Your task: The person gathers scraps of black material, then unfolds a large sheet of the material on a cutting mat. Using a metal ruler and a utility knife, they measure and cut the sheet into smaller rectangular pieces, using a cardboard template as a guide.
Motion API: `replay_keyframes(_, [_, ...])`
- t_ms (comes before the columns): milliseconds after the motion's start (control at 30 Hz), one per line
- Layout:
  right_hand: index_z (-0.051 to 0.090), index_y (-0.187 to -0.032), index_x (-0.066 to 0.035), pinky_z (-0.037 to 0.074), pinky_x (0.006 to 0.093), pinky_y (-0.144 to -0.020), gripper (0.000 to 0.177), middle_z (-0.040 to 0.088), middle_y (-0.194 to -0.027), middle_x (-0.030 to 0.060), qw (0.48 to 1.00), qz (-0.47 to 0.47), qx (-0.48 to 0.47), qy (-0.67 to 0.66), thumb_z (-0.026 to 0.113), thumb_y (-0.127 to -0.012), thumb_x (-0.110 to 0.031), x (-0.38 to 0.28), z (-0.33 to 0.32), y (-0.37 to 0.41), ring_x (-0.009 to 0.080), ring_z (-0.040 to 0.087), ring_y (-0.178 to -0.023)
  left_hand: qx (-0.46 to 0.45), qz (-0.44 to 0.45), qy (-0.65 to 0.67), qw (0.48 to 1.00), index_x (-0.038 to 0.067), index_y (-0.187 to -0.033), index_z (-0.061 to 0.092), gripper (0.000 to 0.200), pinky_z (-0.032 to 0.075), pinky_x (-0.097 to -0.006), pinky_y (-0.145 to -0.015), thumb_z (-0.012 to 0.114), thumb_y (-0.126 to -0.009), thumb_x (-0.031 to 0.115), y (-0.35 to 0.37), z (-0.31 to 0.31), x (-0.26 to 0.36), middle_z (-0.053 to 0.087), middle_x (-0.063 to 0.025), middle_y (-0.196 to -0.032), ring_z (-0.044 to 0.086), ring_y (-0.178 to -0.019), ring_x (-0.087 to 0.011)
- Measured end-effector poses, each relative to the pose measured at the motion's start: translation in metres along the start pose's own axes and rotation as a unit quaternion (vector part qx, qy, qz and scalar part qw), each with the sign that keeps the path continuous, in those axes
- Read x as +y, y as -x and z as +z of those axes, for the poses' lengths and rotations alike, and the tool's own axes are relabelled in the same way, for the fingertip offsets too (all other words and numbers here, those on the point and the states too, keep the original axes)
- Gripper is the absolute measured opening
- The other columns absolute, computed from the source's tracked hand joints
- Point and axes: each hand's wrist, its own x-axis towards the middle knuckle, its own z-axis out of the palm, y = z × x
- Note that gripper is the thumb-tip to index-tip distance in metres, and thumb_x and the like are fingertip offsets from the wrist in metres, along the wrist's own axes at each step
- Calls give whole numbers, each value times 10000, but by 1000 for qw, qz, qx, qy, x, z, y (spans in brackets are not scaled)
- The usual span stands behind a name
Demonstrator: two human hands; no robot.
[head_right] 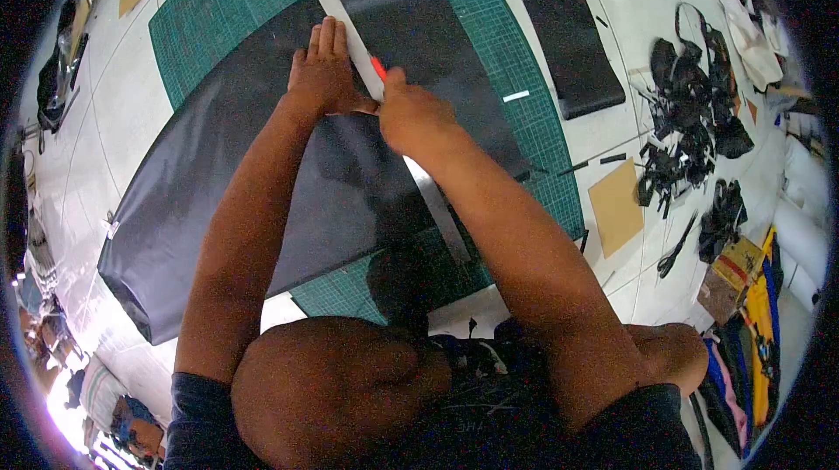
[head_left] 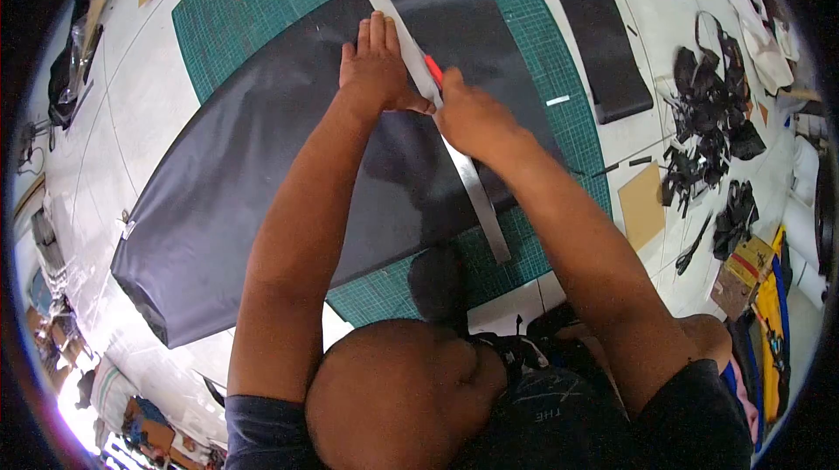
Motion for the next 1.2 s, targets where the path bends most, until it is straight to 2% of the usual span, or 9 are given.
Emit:
replay_keyframes(467, [373,-1131,2,511,560,-784,361,652,-927,293,975,128,-179,19,573,-898,-188,104,72,200,476,648,-891,-9,-3,-3,1000,-34,-1536,85,1517,258,-516,-1154,876,-451,672,6,-8,5,97,-210,-1616,118,-1501,-344])
replay_keyframes(567, [384,-1120,-9,501,562,-766,325,647,-897,288,982,104,-153,22,559,-903,-176,111,59,223,475,645,-887,9,2,6,1000,-37,-1532,107,1508,261,-528,-1148,887,-442,654,5,-3,2,144,-215,-1604,137,-1496,-350])
replay_keyframes(667, [396,-1127,-10,497,571,-765,305,650,-879,290,991,93,-90,-40,543,-919,-179,109,34,231,467,660,-846,11,3,6,1000,-40,-1528,118,1524,261,-537,-1144,886,-417,665,8,-7,3,152,-215,-1600,142,-1494,-353])
replay_keyframes(700, [398,-1121,-14,493,563,-747,302,645,-866,280,992,95,-28,-75,552,-918,-176,116,34,228,465,657,-827,91,29,30,995,-27,-1493,275,1338,296,-549,-1112,849,-511,677,14,-7,2,280,-231,-1548,266,-1449,-366])
replay_keyframes(800, [411,-1089,-24,473,516,-675,289,612,-807,235,970,111,127,-174,588,-919,-178,149,48,213,432,632,-744,60,-60,144,986,3,-1413,442,1039,342,-548,-1069,779,-667,643,-4,-31,2,431,-220,-1451,414,-1358,-363])
replay_keyframes(833, [420,-1068,-28,461,483,-638,282,588,-774,209,962,116,152,-197,604,-922,-185,163,58,205,403,612,-697,155,-54,128,978,27,-1343,531,762,378,-544,-1027,690,-810,549,-11,-29,1,534,-192,-1357,517,-1257,-355])
replay_keyframes(967, [460,-1005,-30,435,390,-582,281,517,-704,112,924,109,251,-265,645,-927,-226,180,79,180,268,534,-602,307,39,91,946,48,-1370,504,634,399,-529,-1021,627,-876,425,-83,-25,-15,568,-186,-1332,533,-1241,-356])
replay_keyframes(1167, [458,-977,0,439,458,-655,318,512,-884,193,894,53,369,-248,663,-905,-232,170,65,130,355,562,-746,120,10,-3,993,80,-1247,620,460,433,-480,-1002,609,-889,370,-121,-59,-2,599,-175,-1268,549,-1205,-368])
replay_keyframes(1200, [457,-983,0,439,464,-664,320,513,-908,201,892,44,372,-254,666,-901,-228,168,60,120,369,565,-765,142,26,29,989,73,-1207,636,417,446,-457,-972,615,-890,343,-127,-58,-4,615,-173,-1220,571,-1158,-361])
